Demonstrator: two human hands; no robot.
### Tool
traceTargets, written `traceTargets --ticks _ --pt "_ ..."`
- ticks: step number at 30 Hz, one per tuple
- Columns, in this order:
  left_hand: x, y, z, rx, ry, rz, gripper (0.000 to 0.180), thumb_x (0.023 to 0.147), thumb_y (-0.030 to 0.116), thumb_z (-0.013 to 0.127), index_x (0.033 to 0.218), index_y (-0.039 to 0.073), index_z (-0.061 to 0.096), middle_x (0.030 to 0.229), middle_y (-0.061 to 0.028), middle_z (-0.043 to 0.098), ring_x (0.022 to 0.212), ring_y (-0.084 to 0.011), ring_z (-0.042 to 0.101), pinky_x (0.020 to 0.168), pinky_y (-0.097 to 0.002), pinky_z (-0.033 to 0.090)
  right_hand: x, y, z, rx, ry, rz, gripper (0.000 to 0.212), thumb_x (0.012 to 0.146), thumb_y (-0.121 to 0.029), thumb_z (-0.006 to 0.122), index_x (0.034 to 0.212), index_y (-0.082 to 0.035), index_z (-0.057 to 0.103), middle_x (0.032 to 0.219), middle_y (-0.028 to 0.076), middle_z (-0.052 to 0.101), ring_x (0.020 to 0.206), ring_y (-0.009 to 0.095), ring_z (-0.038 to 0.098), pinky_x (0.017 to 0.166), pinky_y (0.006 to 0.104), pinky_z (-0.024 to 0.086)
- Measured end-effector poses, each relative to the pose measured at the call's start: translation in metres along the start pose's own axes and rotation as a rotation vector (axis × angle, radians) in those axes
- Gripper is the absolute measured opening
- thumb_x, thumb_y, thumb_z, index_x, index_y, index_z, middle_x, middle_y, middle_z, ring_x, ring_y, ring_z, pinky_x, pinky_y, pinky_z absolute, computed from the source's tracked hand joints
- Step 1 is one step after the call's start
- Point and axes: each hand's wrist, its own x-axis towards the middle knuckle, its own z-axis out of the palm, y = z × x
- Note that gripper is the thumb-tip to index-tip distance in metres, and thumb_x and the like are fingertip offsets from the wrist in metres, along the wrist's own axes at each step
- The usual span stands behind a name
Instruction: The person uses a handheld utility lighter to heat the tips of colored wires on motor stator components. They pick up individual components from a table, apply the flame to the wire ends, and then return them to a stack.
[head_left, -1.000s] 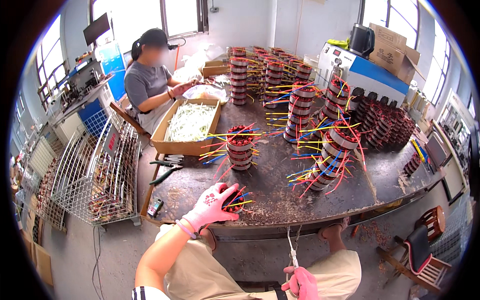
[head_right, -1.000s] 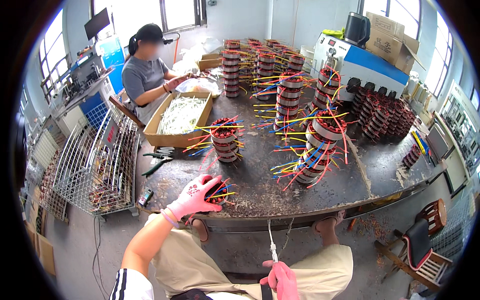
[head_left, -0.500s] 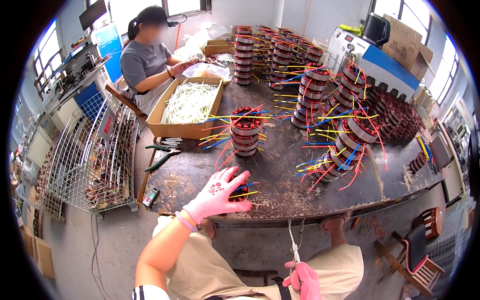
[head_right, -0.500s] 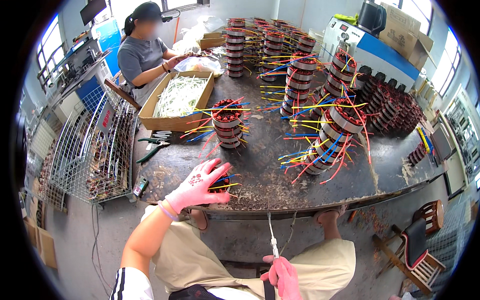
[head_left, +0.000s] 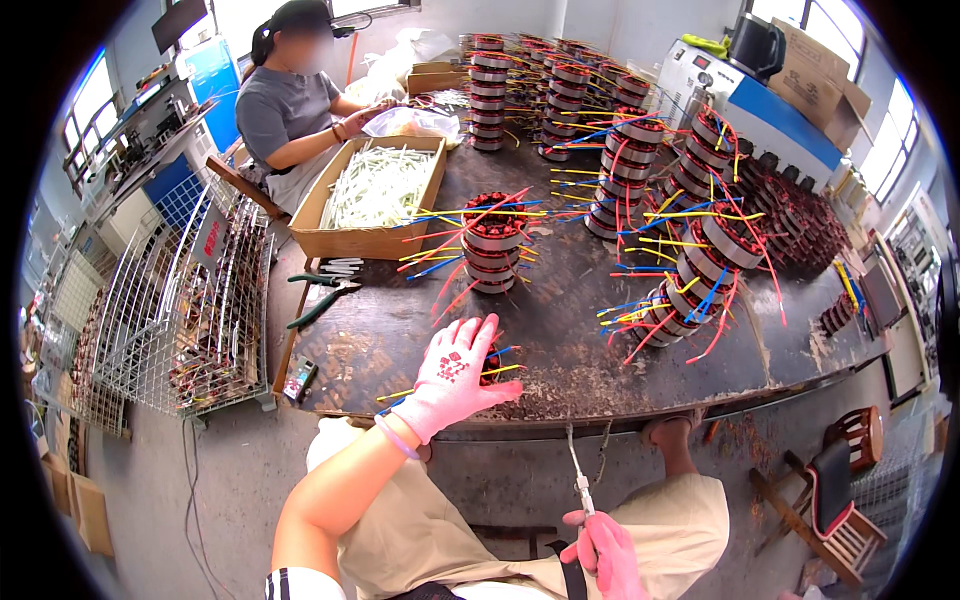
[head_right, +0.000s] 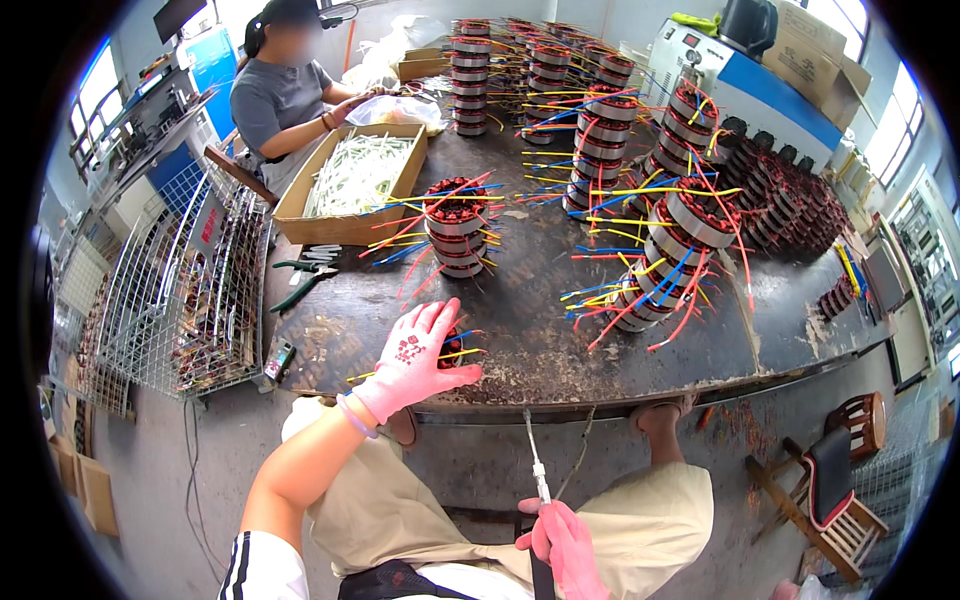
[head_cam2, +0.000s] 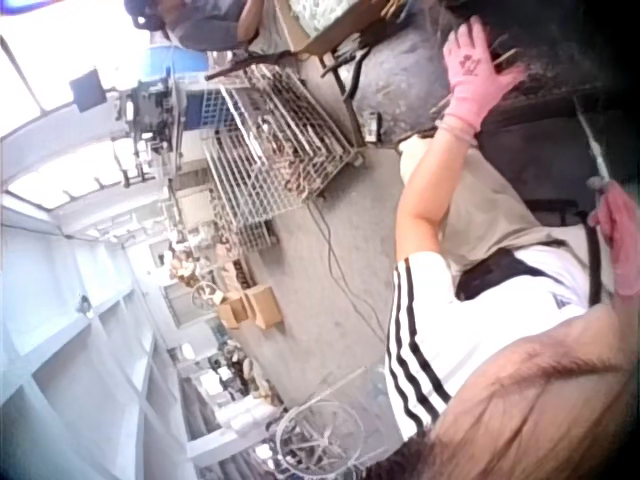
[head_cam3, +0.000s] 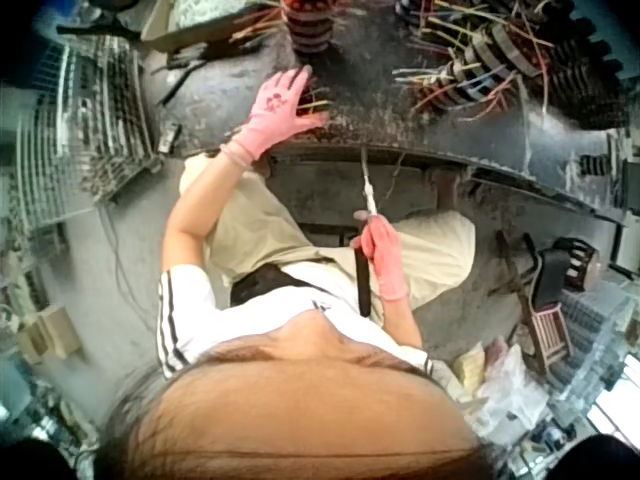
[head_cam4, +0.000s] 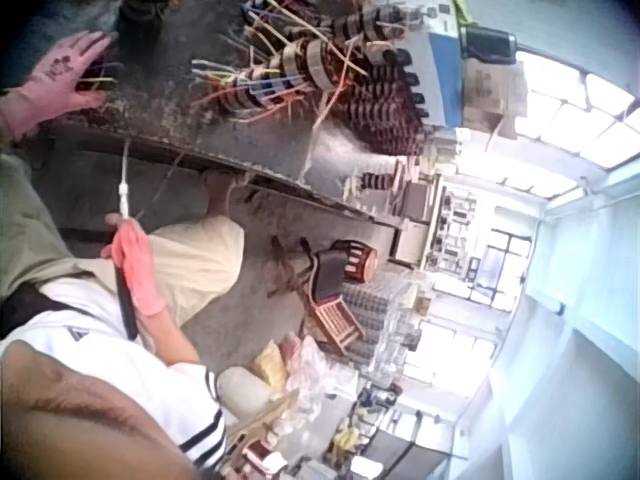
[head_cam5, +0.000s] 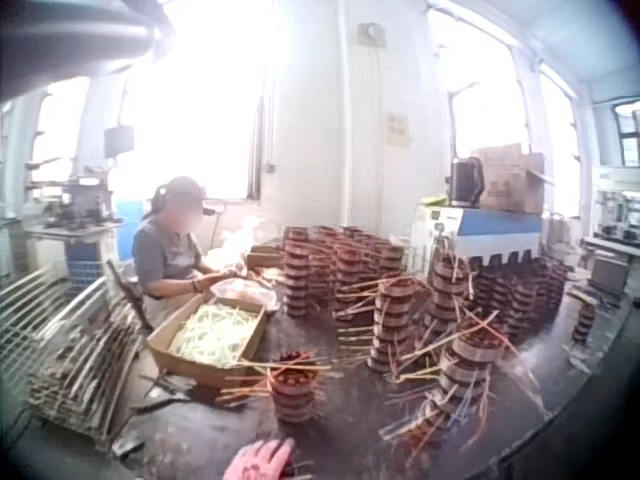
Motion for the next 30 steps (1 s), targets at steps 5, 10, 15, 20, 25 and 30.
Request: traceTargets --ticks 5,10,15,20,25,30 --pt "-0.003 -0.002 0.0 0.065 0.023 0.022 0.103 0.073 0.061 0.074 0.148 0.002 0.035 0.141 -0.0241 0.046 0.132 -0.0409 0.042 0.112 -0.0483 0.032 0.0 0.002 -0.002 0.028 -0.088 0.062 0.044 0.105 -0.029 0.045 0.123 0.011 0.053 0.06 -0.004 0.042 0.053 0.005 0.039 0.076 0.0286 0.053" --pt "-0.001 -0.005 -0.009 -0.09 0.007 0.01 0.102 0.071 0.057 0.077 0.147 0.001 0.037 0.143 -0.0258 0.044 0.131 -0.0425 0.042 0.11 -0.0488 0.034 -0.001 0.008 -0.004 0.045 -0.073 0.054 0.043 0.105 -0.03 0.046 0.121 0.009 0.055 0.061 -0.004 0.042 0.054 0.005 0.039 0.075 0.0281 0.053" --pt "-0.014 -0.017 -0.032 0.027 -0.136 -0.025 0.103 0.061 0.041 0.086 0.144 0.001 0.04 0.139 -0.0234 0.046 0.128 -0.0409 0.046 0.107 -0.0458 0.04 -0.004 -0.002 0.001 -0.032 -0.041 0.091 0.039 0.105 -0.027 0.047 0.119 0.007 0.056 0.061 -0.004 0.042 0.055 0.005 0.039 0.075 0.0284 0.052" --pt "-0.007 -0.021 -0.024 -0.088 -0.132 0.12 0.104 0.056 0.035 0.09 0.143 0.004 0.042 0.135 -0.0198 0.05 0.125 -0.0379 0.05 0.105 -0.0428 0.042 0.004 0.004 0.006 -0.064 -0.069 0.105 0.041 0.105 -0.031 0.044 0.118 0.006 0.058 0.059 -0.004 0.041 0.055 0.006 0.042 0.072 0.0267 0.051" --pt "-0.007 -0.018 -0.025 -0.106 -0.132 0.157 0.104 0.06 0.037 0.089 0.145 0.005 0.04 0.137 -0.0211 0.048 0.126 -0.0388 0.048 0.107 -0.0439 0.04 0.013 0.009 0.01 -0.048 -0.084 0.138 0.044 0.105 -0.033 0.044 0.118 0.006 0.058 0.057 -0.005 0.039 0.053 0.005 0.038 0.071 0.0271 0.051" --pt "-0.003 -0.018 -0.03 -0.187 -0.17 0.166 0.1 0.057 0.028 0.091 0.143 0.008 0.046 0.136 -0.0213 0.05 0.124 -0.0401 0.05 0.105 -0.0436 0.042 0.018 0.013 0.007 -0.048 -0.106 0.1 0.045 0.105 -0.034 0.044 0.116 0.007 0.059 0.057 -0.005 0.039 0.051 0.005 0.037 0.068 0.0282 0.051"
